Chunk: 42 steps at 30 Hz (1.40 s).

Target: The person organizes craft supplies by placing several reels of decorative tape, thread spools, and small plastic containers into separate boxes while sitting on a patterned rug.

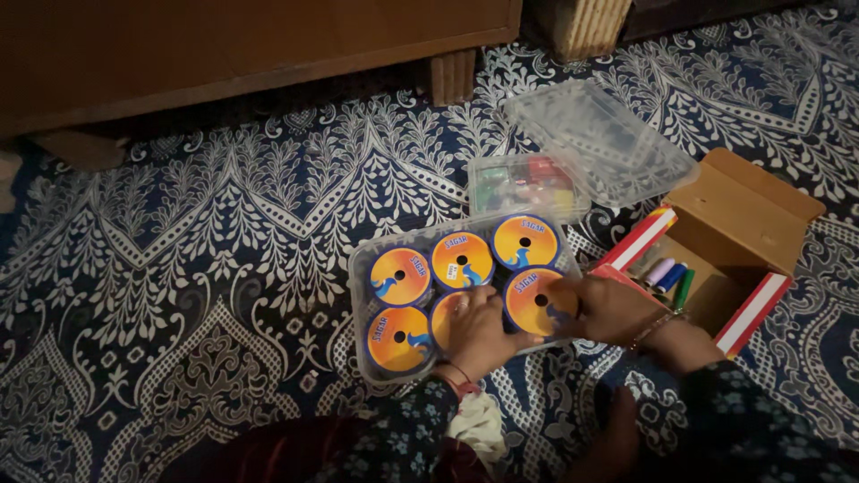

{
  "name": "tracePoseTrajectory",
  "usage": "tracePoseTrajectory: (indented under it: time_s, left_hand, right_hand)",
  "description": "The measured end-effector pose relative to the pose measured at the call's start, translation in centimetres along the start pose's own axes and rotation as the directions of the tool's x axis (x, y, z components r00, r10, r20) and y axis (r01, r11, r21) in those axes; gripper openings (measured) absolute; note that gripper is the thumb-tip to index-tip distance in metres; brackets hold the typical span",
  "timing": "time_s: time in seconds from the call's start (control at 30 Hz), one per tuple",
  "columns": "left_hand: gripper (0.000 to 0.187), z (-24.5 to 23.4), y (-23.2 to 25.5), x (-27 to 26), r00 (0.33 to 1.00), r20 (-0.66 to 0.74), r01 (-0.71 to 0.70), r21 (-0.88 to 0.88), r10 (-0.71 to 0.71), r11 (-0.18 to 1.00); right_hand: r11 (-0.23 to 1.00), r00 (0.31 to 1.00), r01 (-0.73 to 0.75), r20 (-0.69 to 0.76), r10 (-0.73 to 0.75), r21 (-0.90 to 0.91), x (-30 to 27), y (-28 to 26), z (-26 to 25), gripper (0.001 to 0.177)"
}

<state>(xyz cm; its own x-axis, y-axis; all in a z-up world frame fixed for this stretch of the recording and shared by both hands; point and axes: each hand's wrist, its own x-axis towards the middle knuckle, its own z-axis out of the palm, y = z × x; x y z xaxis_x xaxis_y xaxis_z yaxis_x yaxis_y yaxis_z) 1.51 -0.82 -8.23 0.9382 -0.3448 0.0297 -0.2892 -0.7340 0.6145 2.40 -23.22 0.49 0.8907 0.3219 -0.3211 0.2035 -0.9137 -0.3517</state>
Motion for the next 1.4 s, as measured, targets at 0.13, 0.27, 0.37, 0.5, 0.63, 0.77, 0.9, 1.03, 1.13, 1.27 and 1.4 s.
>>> tracePoseTrajectory:
  time_s: [0.13, 0.27, 0.37, 0.5, 0.63, 0.77, 0.9, 1.03, 1.13, 1.27, 1.4]
  left_hand:
    - [0.077, -0.3, 0.3, 0.1, 0.998, 0.035, 0.056, 0.014, -0.057, 0.998]
    - [0.07, -0.1, -0.1, 0.5, 0.996, 0.076, 0.04, 0.052, -0.044, 0.998]
    - [0.068, 0.4, -1.2, 0.8, 0.998, 0.069, -0.008, 0.044, 0.005, 0.999]
    - [0.069, 1.9, -3.5, 1.4, 0.996, 0.007, -0.089, -0.042, 0.089, 0.995]
    - [0.057, 3.4, -4.0, 1.9, 0.99, -0.117, -0.087, -0.07, 0.078, 0.994]
    - [0.05, 2.1, -2.9, 2.3, 0.996, -0.076, 0.039, -0.191, -0.054, 0.981]
    - [0.046, -0.1, -0.1, 1.8, 0.986, -0.056, 0.123, -0.409, -0.16, 0.904]
    - [0.038, -2.0, 2.6, 1.3, 0.936, 0.203, 0.338, -0.748, -0.289, 0.571]
    - [0.031, -3.0, 4.4, 0.6, 0.898, 0.351, 0.427, -0.84, -0.264, 0.335]
    - [0.027, -3.8, 5.2, -0.2, 0.884, 0.45, 0.468, -0.856, -0.127, 0.221]
    - [0.029, -2.5, 4.8, -0.8, 0.987, 0.155, 0.097, -0.805, 0.049, 0.586]
  right_hand:
    - [0.976, 0.963, 0.212, -0.159, -0.216, -0.038, 0.6, 1.5, 2.5, 0.026]
    - [0.806, 0.865, 0.442, -0.049, -0.499, -0.394, 2.5, 3.5, 4.6, 0.016]
    - [0.853, 0.914, 0.345, -0.068, -0.401, -0.392, 2.6, 3.1, 4.3, 0.019]
    - [0.987, 0.965, -0.134, -0.238, 0.108, -0.093, 2.2, 1.8, 3.4, 0.059]
    - [0.963, 0.948, -0.211, -0.204, 0.243, 0.167, 1.6, 1.5, 2.0, 0.053]
    - [0.86, 0.934, -0.193, -0.179, 0.308, 0.472, 1.4, 1.6, 1.2, 0.043]
    - [0.727, 0.932, -0.086, -0.203, 0.301, 0.682, 1.7, 2.9, 0.4, 0.04]
    - [0.534, 0.907, -0.211, -0.039, 0.419, 0.819, 0.7, 2.5, -1.1, 0.043]
    - [0.429, 0.886, -0.324, 0.112, 0.449, 0.843, -0.3, 1.4, -3.5, 0.053]
    - [0.336, 0.882, -0.426, 0.303, 0.361, 0.84, -2.0, 0.6, -5.7, 0.064]
    - [0.382, 0.934, -0.357, 0.314, 0.171, 0.852, -3.3, 0.9, -5.5, 0.073]
